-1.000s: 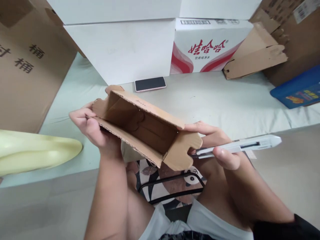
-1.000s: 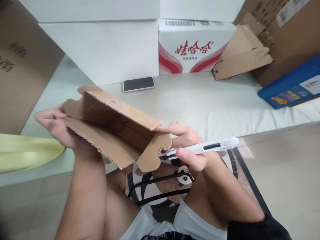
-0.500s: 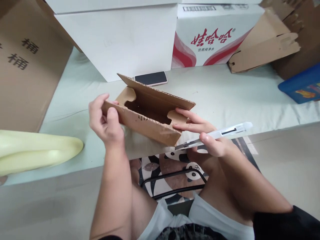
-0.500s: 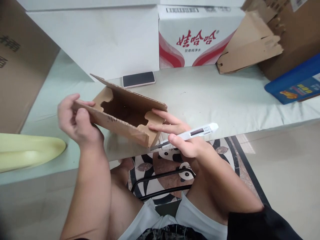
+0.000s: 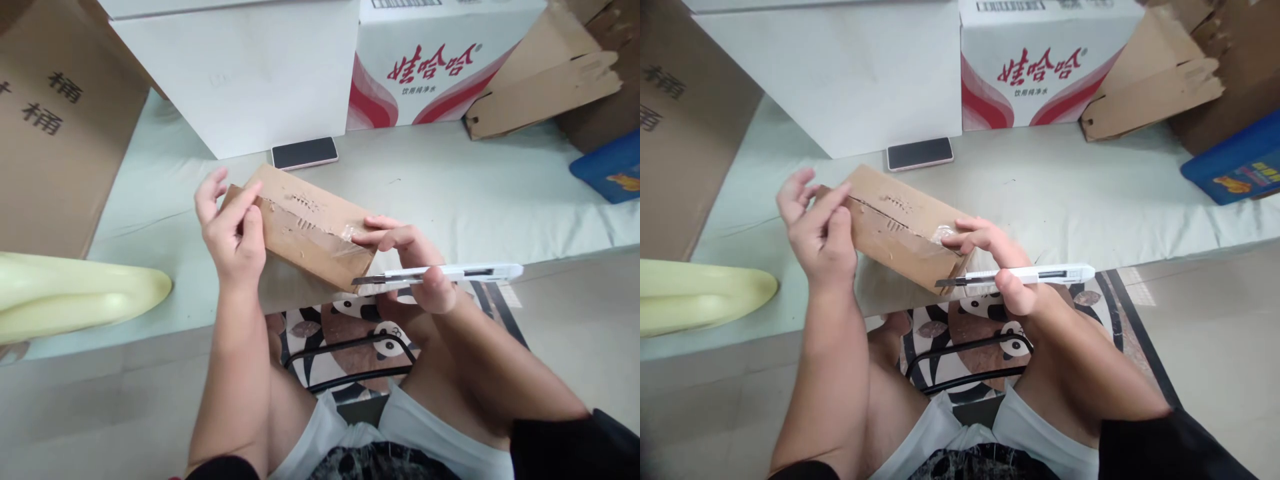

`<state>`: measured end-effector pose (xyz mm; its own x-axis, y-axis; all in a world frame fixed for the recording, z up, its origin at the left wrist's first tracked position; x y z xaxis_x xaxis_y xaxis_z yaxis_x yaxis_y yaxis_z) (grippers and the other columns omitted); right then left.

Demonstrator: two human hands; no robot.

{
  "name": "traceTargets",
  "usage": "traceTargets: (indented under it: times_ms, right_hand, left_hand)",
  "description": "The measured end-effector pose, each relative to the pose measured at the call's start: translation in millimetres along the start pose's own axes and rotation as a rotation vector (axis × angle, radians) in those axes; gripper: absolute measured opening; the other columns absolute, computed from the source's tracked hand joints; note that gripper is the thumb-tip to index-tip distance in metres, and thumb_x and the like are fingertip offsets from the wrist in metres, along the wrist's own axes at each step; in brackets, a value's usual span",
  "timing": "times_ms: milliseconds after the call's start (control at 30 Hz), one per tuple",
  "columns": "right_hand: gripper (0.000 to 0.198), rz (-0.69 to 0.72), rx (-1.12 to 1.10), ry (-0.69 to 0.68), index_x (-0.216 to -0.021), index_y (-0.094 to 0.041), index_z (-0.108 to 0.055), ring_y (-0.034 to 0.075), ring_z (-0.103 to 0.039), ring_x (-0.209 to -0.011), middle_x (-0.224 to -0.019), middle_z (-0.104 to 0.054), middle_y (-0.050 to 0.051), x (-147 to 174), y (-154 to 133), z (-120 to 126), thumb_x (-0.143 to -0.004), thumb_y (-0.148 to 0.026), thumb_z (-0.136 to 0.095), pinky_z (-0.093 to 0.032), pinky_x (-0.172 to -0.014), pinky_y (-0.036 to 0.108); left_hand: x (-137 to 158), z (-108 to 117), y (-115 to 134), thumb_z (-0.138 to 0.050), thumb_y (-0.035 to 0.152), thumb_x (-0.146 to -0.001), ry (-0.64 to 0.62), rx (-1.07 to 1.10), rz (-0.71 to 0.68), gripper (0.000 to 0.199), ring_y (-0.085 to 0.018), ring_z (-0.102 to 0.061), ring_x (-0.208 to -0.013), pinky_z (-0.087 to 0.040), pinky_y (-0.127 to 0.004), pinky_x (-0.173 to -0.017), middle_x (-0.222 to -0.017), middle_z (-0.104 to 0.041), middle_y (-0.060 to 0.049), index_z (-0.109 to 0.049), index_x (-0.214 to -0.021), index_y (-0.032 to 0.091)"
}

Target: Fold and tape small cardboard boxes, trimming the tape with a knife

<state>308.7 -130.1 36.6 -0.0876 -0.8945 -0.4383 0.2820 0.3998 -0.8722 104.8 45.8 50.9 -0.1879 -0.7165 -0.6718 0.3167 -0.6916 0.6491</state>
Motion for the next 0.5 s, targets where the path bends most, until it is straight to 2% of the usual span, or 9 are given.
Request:
traceTargets:
  times_ms: [67,133,233,300,333,400,433,500]
  right_hand:
    - [0.051,-0.027,-0.009,0.046,-0.105,-0.032,-0.058,0.03,-0.052,-0.142,-0.124,-0.075,0.005,-2,1,2,-0.095,-0.072,-0.029,-0.031,-0.125,0.059]
    - [0.055,-0.07,-0.021,0.198,-0.099,-0.032,-0.056,0.029,-0.058,-0.135,-0.121,-0.074,0.006,-4,3,10,-0.093,-0.077,-0.026,-0.036,-0.122,0.056]
    - [0.056,-0.219,-0.007,0.472,-0.094,-0.032,-0.053,0.028,-0.06,-0.131,-0.123,-0.068,0.007,-3,21,30,-0.089,-0.081,-0.025,-0.046,-0.113,0.051]
    - [0.058,-0.368,-0.068,0.536,-0.093,-0.031,-0.053,0.027,-0.061,-0.129,-0.125,-0.067,0.008,-1,43,38,-0.089,-0.081,-0.024,-0.05,-0.105,0.048]
    - [0.06,-0.441,-0.133,0.524,-0.091,-0.03,-0.054,0.028,-0.062,-0.127,-0.124,-0.067,0.008,0,54,38,-0.089,-0.082,-0.024,-0.051,-0.104,0.048]
    - [0.061,-0.54,-0.292,0.412,-0.084,-0.027,-0.057,0.029,-0.064,-0.126,-0.119,-0.071,0.009,-1,71,32,-0.087,-0.082,-0.03,-0.05,-0.106,0.051]
    - [0.061,-0.549,-0.366,0.321,-0.079,-0.026,-0.058,0.031,-0.063,-0.127,-0.113,-0.073,0.01,-4,73,26,-0.086,-0.082,-0.034,-0.047,-0.11,0.054]
    - [0.058,-0.482,-0.459,0.105,-0.073,-0.026,-0.061,0.034,-0.059,-0.135,-0.106,-0.075,0.01,-11,63,11,-0.084,-0.079,-0.041,-0.036,-0.12,0.061]
  left_hand:
    - [1,-2,2,-0.061,0.024,-0.09,-0.053,-0.031,0.028,0.024,-0.027,-0.063,-0.123,-0.045,-0.048,-0.114,-0.124,-0.073,-0.005,-0.082,-0.102,0.028]
    - [2,-2,2,-0.061,0.021,-0.088,-0.071,-0.044,0.069,0.027,-0.028,-0.067,-0.116,-0.048,-0.048,-0.111,-0.115,-0.077,-0.004,-0.083,-0.099,0.031]
    - [2,1,-3,-0.061,0.018,-0.086,-0.013,-0.024,0.127,0.027,-0.026,-0.069,-0.114,-0.05,-0.047,-0.11,-0.114,-0.079,-0.002,-0.083,-0.096,0.03]
    - [1,6,-12,-0.06,0.017,-0.085,0.065,0.003,0.153,0.027,-0.026,-0.069,-0.114,-0.051,-0.046,-0.111,-0.113,-0.079,-0.003,-0.083,-0.097,0.024]
    - [0,9,-19,-0.058,0.015,-0.084,0.121,0.022,0.17,0.028,-0.025,-0.069,-0.114,-0.051,-0.046,-0.11,-0.113,-0.079,-0.004,-0.082,-0.098,0.021]
    - [-3,18,-35,-0.054,0.013,-0.08,0.255,0.074,0.227,0.031,-0.025,-0.069,-0.112,-0.053,-0.045,-0.108,-0.109,-0.079,-0.006,-0.081,-0.097,0.016]
    - [-3,22,-43,-0.053,0.013,-0.079,0.321,0.109,0.263,0.032,-0.025,-0.069,-0.111,-0.053,-0.044,-0.107,-0.107,-0.078,-0.006,-0.08,-0.095,0.015]
    - [-3,30,-60,-0.053,0.014,-0.076,0.434,0.191,0.339,0.031,-0.025,-0.068,-0.111,-0.053,-0.043,-0.105,-0.105,-0.078,-0.006,-0.079,-0.092,0.015]
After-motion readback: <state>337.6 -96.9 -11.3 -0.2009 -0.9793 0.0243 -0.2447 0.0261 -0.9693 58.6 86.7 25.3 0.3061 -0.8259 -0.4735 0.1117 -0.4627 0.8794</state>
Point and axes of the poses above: each hand's wrist, its own x-axis away from the middle knuckle, its own z-axis out of the back of the hand, y = z × x, the point moved 6 cm from there along -x, towards the middle knuckle
